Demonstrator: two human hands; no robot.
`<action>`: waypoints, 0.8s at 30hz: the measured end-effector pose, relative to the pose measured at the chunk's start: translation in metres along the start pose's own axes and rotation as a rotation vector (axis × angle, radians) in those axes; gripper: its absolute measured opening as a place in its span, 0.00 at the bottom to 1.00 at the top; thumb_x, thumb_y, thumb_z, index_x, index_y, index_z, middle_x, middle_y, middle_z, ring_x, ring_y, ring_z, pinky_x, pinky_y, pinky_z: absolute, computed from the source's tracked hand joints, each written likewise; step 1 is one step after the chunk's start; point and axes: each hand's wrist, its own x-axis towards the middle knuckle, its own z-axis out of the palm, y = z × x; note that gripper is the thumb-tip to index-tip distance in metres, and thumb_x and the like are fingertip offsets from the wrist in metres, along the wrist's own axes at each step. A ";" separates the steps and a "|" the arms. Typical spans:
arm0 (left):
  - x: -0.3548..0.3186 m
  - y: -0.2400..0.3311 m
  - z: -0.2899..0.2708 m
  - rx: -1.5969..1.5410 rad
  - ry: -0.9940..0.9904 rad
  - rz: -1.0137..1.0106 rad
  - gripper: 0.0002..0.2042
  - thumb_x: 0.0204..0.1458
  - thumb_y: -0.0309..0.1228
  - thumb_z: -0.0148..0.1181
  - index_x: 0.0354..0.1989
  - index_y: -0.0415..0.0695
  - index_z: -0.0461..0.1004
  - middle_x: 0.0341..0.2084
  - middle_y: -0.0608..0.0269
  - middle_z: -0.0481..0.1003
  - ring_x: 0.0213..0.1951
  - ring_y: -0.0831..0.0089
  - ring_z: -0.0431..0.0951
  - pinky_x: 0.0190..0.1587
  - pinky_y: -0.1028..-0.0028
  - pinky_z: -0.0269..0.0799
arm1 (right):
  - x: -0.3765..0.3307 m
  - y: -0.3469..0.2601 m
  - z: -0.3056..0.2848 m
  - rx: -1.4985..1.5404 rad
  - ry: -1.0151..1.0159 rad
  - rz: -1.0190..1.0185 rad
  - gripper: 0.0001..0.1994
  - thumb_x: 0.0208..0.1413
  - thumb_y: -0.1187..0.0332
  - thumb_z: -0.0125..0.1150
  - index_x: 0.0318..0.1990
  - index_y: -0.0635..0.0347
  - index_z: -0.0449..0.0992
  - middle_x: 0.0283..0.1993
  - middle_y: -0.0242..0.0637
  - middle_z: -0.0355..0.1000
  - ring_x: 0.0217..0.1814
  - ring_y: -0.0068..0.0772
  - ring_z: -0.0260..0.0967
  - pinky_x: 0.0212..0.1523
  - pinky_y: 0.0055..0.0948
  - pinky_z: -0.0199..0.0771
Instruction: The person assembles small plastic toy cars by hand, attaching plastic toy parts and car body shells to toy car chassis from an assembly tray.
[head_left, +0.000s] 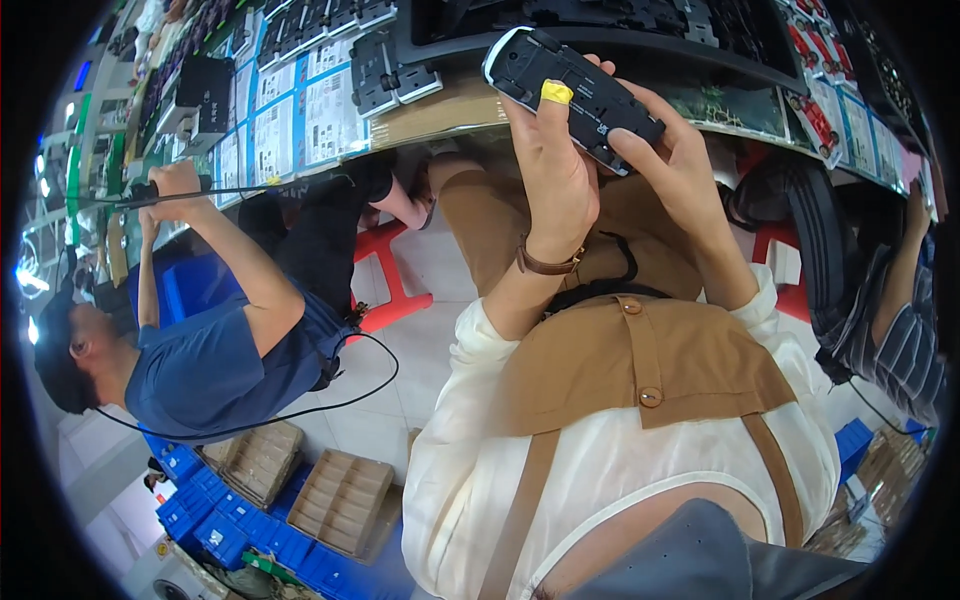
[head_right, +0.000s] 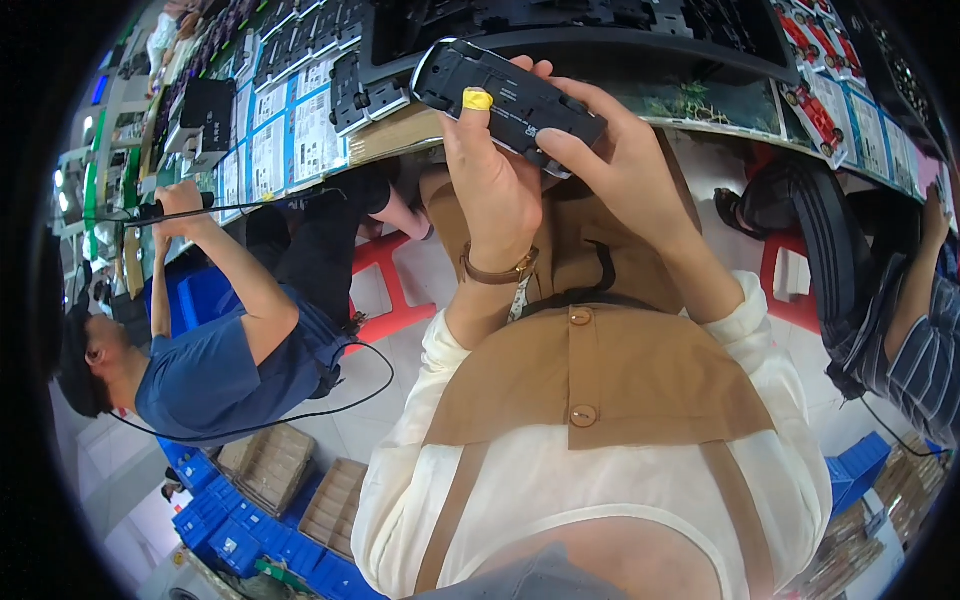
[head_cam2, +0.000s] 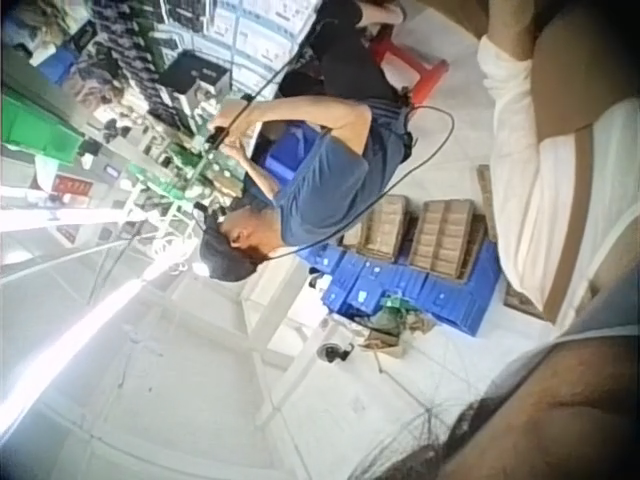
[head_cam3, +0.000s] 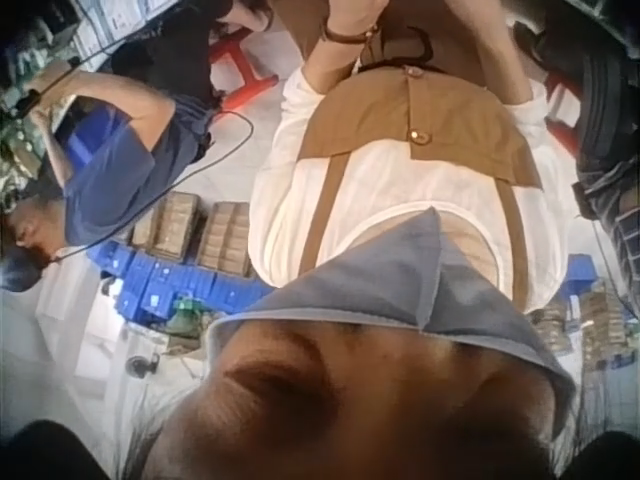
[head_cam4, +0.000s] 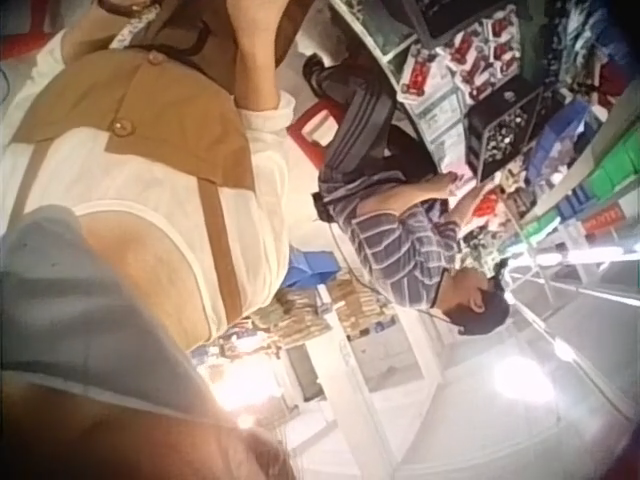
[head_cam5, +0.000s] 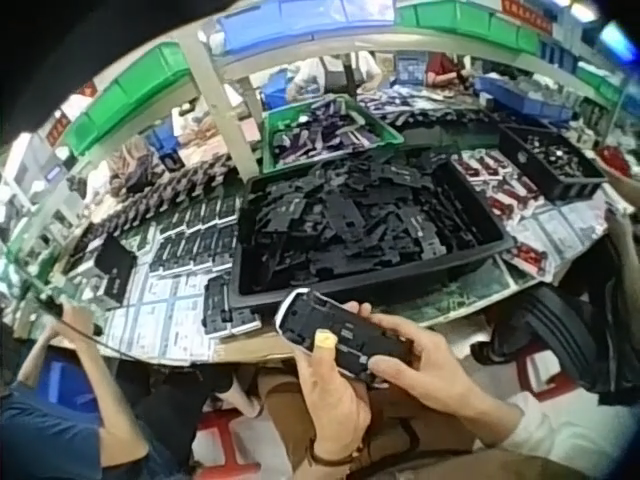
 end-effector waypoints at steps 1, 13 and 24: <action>-0.001 0.000 0.001 0.019 -0.013 0.022 0.18 0.59 0.36 0.42 0.55 0.42 0.53 0.45 0.48 0.68 0.48 0.59 0.71 0.47 0.67 0.73 | 0.000 0.001 -0.001 0.001 0.010 0.004 0.22 0.50 0.71 0.60 0.53 0.68 0.64 0.40 0.34 0.68 0.37 0.18 0.66 0.36 0.17 0.70; -0.005 -0.005 0.001 0.170 0.012 0.049 0.17 0.57 0.33 0.44 0.52 0.39 0.56 0.42 0.49 0.69 0.44 0.61 0.73 0.42 0.68 0.75 | 0.000 0.011 -0.003 0.133 -0.086 0.008 0.20 0.48 0.70 0.61 0.48 0.66 0.63 0.43 0.39 0.67 0.41 0.21 0.68 0.31 0.17 0.75; 0.003 0.005 -0.009 0.039 0.035 -0.013 0.18 0.54 0.25 0.50 0.51 0.39 0.56 0.40 0.53 0.71 0.41 0.64 0.75 0.38 0.71 0.77 | -0.004 0.016 0.008 0.271 -0.048 0.028 0.21 0.55 0.72 0.54 0.56 0.66 0.61 0.47 0.36 0.66 0.43 0.21 0.67 0.35 0.18 0.74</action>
